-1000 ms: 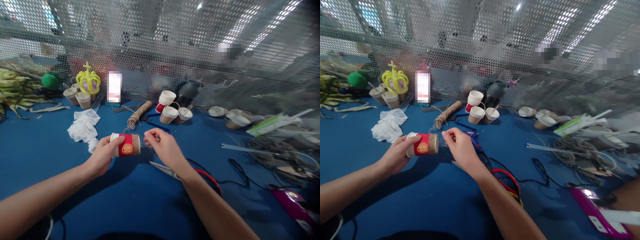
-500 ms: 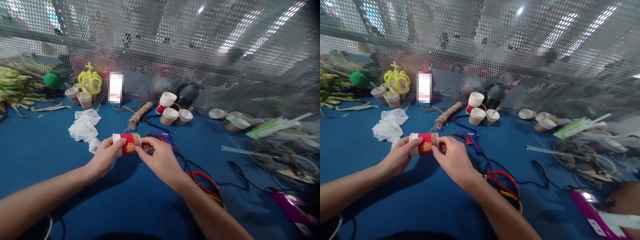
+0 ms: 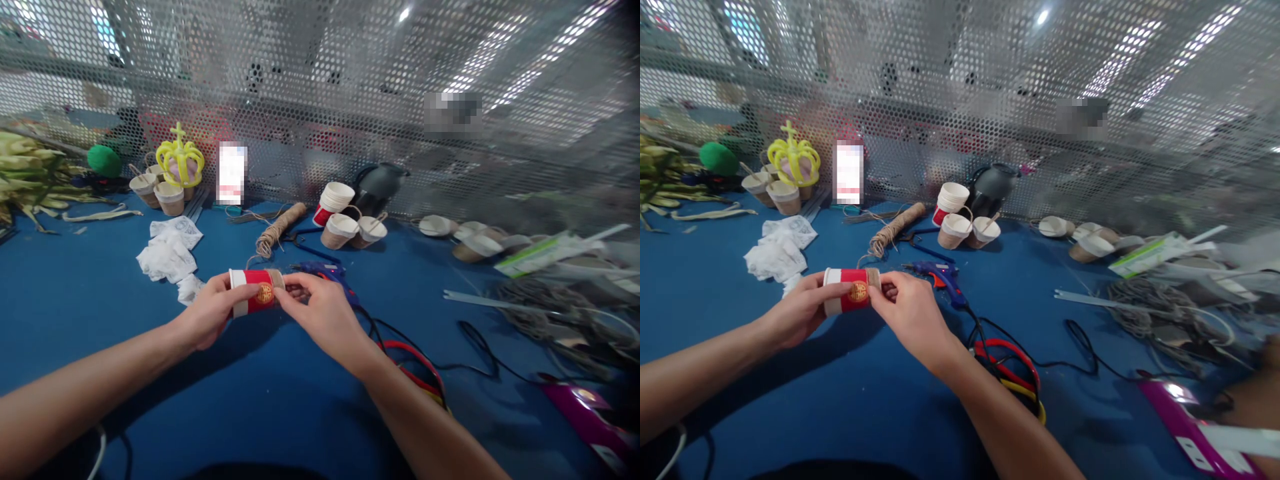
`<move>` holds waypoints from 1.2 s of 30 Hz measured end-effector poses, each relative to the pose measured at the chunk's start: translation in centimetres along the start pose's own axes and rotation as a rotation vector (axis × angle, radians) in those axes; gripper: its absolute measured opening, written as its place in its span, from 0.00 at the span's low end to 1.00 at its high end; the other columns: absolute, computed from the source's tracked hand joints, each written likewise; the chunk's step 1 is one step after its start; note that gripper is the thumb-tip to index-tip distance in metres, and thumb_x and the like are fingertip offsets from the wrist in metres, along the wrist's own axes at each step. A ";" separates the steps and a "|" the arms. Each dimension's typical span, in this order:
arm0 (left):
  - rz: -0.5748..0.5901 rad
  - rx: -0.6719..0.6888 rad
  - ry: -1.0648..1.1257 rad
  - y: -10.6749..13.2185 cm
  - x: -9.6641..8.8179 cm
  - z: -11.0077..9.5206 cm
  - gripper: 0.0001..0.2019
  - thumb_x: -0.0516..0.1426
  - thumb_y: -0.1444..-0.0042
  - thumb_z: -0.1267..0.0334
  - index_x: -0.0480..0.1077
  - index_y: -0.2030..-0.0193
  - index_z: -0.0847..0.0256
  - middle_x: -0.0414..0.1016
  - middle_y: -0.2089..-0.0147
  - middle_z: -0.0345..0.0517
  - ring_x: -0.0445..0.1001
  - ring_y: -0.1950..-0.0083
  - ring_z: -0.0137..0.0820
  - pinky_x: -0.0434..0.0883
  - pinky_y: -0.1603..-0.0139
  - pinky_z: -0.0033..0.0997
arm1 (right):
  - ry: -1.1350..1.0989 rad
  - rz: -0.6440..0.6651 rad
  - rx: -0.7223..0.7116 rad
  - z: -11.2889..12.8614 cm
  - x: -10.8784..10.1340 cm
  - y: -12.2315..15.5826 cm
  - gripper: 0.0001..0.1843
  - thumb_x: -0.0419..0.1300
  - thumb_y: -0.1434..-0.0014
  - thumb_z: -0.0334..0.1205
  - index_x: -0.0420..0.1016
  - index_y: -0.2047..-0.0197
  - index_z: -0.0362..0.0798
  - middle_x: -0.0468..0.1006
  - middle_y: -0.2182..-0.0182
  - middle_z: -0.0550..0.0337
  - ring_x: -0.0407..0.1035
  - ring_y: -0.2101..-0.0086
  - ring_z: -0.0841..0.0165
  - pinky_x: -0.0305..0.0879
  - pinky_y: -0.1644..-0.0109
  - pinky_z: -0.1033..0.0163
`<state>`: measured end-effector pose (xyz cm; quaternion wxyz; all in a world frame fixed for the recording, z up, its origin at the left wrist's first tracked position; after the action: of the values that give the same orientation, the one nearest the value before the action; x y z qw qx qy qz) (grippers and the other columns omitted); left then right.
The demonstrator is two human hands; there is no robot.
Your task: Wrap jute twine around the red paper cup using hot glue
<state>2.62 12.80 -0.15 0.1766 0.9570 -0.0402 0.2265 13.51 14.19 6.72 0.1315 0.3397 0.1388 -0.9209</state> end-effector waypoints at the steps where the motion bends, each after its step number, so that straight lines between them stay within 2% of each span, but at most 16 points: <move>1: -0.007 -0.023 0.014 -0.1 -0.1 0.1 0.09 0.61 0.57 0.68 0.72 0.68 0.69 0.76 0.73 0.47 0.72 0.72 0.27 0.68 0.68 0.24 | -0.050 0.019 0.002 0.0 0.0 0.0 0.08 0.54 0.47 0.37 0.73 0.66 0.45 0.77 0.71 0.59 0.71 0.72 0.70 0.67 0.68 0.66; 4: -0.034 -0.066 0.062 -0.3 -0.4 0.3 0.06 0.60 0.57 0.69 0.72 0.70 0.69 0.76 0.73 0.46 0.71 0.74 0.26 0.67 0.70 0.23 | -0.103 0.045 -0.013 0.4 -0.1 0.1 0.09 0.54 0.46 0.38 0.73 0.64 0.45 0.77 0.70 0.59 0.71 0.71 0.70 0.68 0.67 0.66; 8: -0.047 -0.072 0.088 -0.4 -0.5 0.5 0.05 0.59 0.57 0.70 0.71 0.71 0.69 0.76 0.74 0.46 0.71 0.75 0.26 0.67 0.72 0.22 | 0.065 0.010 -0.041 0.8 -0.1 0.3 0.09 0.57 0.50 0.35 0.73 0.64 0.46 0.76 0.71 0.59 0.68 0.72 0.69 0.67 0.66 0.63; 13: -0.051 -0.004 0.062 -0.1 -0.3 0.0 0.06 0.60 0.57 0.68 0.71 0.71 0.69 0.76 0.74 0.48 0.71 0.74 0.26 0.66 0.71 0.22 | 0.111 -0.045 -0.057 0.8 -0.1 0.5 0.07 0.57 0.51 0.33 0.72 0.66 0.46 0.74 0.72 0.59 0.67 0.72 0.70 0.66 0.65 0.63; 22: -0.004 0.059 0.039 0.2 0.4 -0.6 0.09 0.61 0.56 0.66 0.72 0.68 0.69 0.77 0.71 0.49 0.73 0.71 0.28 0.67 0.67 0.24 | 0.128 -0.039 -0.071 0.8 0.1 0.5 0.07 0.56 0.51 0.32 0.71 0.66 0.46 0.74 0.72 0.59 0.67 0.72 0.70 0.66 0.66 0.63; 27: -0.020 0.102 0.000 0.2 0.0 -0.8 0.10 0.61 0.57 0.66 0.72 0.67 0.68 0.77 0.69 0.48 0.72 0.69 0.29 0.66 0.66 0.25 | 0.054 0.001 -0.025 0.7 0.1 0.4 0.06 0.56 0.50 0.34 0.70 0.66 0.45 0.75 0.71 0.59 0.68 0.72 0.70 0.66 0.66 0.64; 32: -0.002 0.195 -0.131 0.3 0.1 -1.4 0.11 0.60 0.56 0.65 0.72 0.65 0.67 0.77 0.66 0.48 0.71 0.68 0.28 0.66 0.64 0.26 | -0.051 0.018 0.019 0.3 0.1 0.2 0.05 0.56 0.49 0.36 0.70 0.67 0.46 0.76 0.72 0.60 0.69 0.72 0.71 0.66 0.67 0.65; 36: -0.003 0.186 -0.200 0.3 0.2 -1.2 0.11 0.60 0.56 0.64 0.72 0.64 0.67 0.76 0.65 0.49 0.71 0.66 0.30 0.66 0.62 0.27 | -0.059 0.031 0.045 -0.3 0.5 0.2 0.05 0.55 0.49 0.35 0.68 0.67 0.45 0.75 0.72 0.58 0.69 0.72 0.70 0.67 0.66 0.64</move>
<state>2.25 12.97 1.02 0.0827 0.9871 -0.0350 0.1324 13.37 14.02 6.15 0.1422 0.3176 0.1086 -0.9312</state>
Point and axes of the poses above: each hand's wrist, its own y-axis away from the middle knuckle, its own x-axis out of the palm, z = x × y, the point moved 10 cm from there along -y, towards the middle knuckle
